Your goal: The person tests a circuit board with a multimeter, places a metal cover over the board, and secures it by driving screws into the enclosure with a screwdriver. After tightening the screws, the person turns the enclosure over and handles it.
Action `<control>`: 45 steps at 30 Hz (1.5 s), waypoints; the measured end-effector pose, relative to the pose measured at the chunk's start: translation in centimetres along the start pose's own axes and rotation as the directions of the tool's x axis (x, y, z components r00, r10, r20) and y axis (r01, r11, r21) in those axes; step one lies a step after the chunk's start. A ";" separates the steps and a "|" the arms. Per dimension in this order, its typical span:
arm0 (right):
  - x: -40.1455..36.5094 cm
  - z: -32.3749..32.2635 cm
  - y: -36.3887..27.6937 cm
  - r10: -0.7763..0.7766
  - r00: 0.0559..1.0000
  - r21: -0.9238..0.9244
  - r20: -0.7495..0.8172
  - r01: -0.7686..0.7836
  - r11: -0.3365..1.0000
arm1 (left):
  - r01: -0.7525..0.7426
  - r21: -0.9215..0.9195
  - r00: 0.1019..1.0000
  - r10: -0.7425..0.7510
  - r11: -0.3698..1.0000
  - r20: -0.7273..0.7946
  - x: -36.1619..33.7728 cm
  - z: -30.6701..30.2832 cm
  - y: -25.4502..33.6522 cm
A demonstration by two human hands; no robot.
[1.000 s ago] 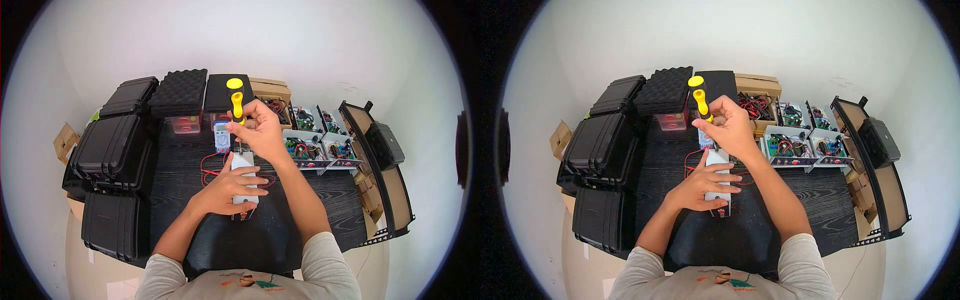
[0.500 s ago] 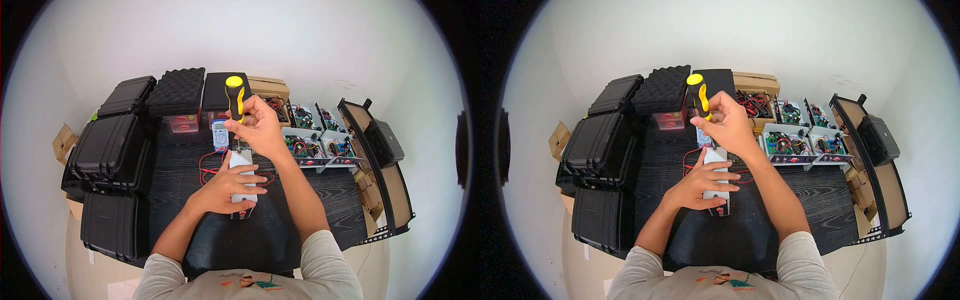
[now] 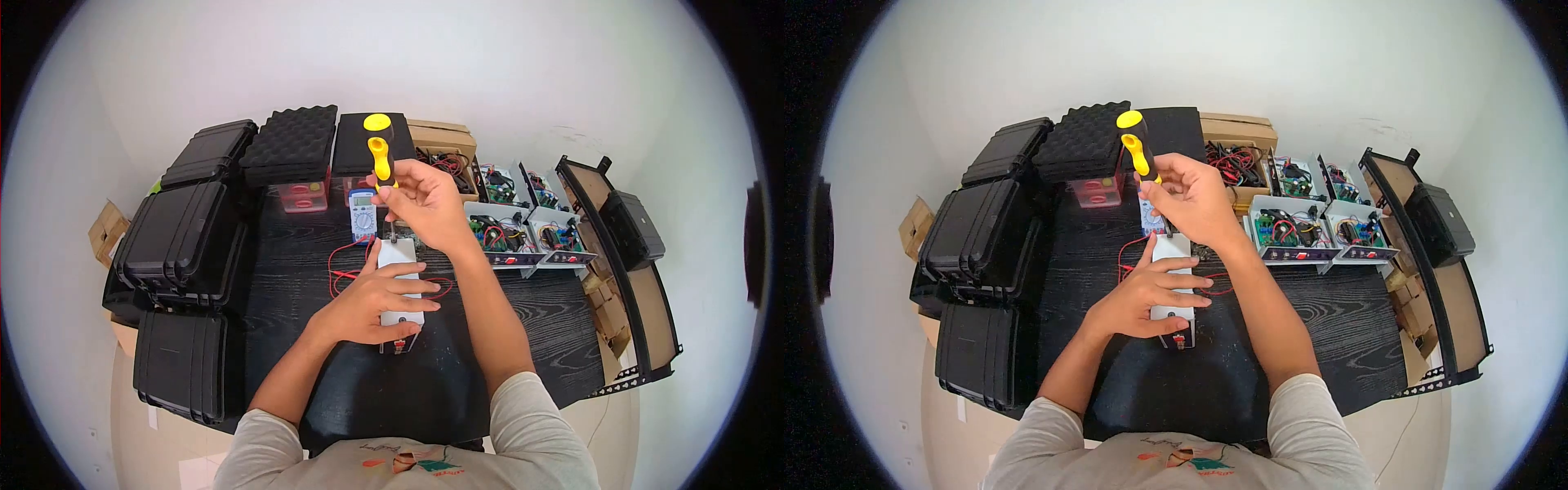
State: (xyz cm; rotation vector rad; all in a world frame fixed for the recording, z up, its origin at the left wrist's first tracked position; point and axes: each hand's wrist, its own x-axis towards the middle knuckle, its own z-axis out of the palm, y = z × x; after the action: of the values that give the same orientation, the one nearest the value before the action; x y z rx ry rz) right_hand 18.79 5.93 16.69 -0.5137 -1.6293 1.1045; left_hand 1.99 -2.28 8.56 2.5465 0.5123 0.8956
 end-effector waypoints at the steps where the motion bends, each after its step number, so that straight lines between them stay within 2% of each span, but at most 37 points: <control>1: 0.0 0.0 -0.1 0.000 1.000 0.002 -0.011 0.000 1.000 | 0.000 0.000 1.000 0.000 1.000 0.001 0.0 -0.1 0.0; 6: -0.1 0.7 -0.1 -0.022 0.993 0.026 -0.115 0.025 0.999 | 0.004 -0.002 1.000 -0.004 1.000 0.006 0.1 -0.1 0.1; 9: 0.2 0.4 0.9 -0.040 0.993 0.045 -0.111 0.045 0.998 | 0.006 0.007 1.000 -0.006 1.000 0.009 0.1 -0.2 0.1; 12: 0.0 -0.2 1.1 -0.028 1.000 0.023 0.010 0.028 0.999 | 0.006 0.006 1.000 -0.006 1.000 0.010 0.1 -0.1 0.1; 15: -0.4 -0.6 1.1 -0.071 0.995 -0.008 0.067 0.071 0.997 | 0.009 -0.005 1.000 -0.009 1.000 -0.001 0.1 -0.1 0.0; 21: -0.2 0.2 1.4 -0.145 0.989 -0.055 -0.033 0.143 0.988 | -0.004 0.009 1.000 0.004 1.000 -0.004 0.0 -0.2 0.2; 24: 0.2 -0.2 1.6 -0.030 0.997 -0.082 -0.067 0.025 0.996 | -0.007 0.014 1.000 0.007 1.000 0.002 -0.1 -0.2 0.0; 27: 0.4 0.4 1.3 -0.051 0.992 0.021 -0.118 0.053 0.998 | 0.003 0.010 1.000 -0.003 1.000 0.004 -0.1 -0.1 0.0; 30: 0.2 -0.3 1.5 -0.039 0.999 0.043 -0.026 0.040 0.998 | -0.005 0.008 1.000 0.005 1.000 0.001 -0.1 0.0 -0.2; 31: 0.3 -0.4 2.2 -0.069 0.998 -0.022 -0.004 0.069 0.997 | -0.009 0.009 1.000 0.009 1.000 -0.001 -0.1 0.0 -0.2; 37: 0.1 0.6 0.4 0.000 0.998 -0.037 -0.068 -0.002 0.999 | -0.012 0.006 1.000 0.012 1.000 0.007 -0.1 -0.1 -0.3; 40: 0.3 0.4 0.7 0.010 0.999 -0.150 -0.042 -0.016 0.989 | 0.003 -0.001 1.000 -0.003 1.000 0.004 -0.1 -0.1 -0.1; 45: 0.6 1.1 0.1 0.025 0.997 -0.125 -0.068 -0.034 0.992 | 0.003 -0.004 1.000 -0.003 1.000 0.004 -0.1 -0.2 0.0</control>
State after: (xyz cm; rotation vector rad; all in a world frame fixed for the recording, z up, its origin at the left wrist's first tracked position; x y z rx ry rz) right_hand 17.58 6.05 16.89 -0.6524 -1.6447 0.9999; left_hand 1.79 -2.22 8.64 2.5423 0.5127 0.8900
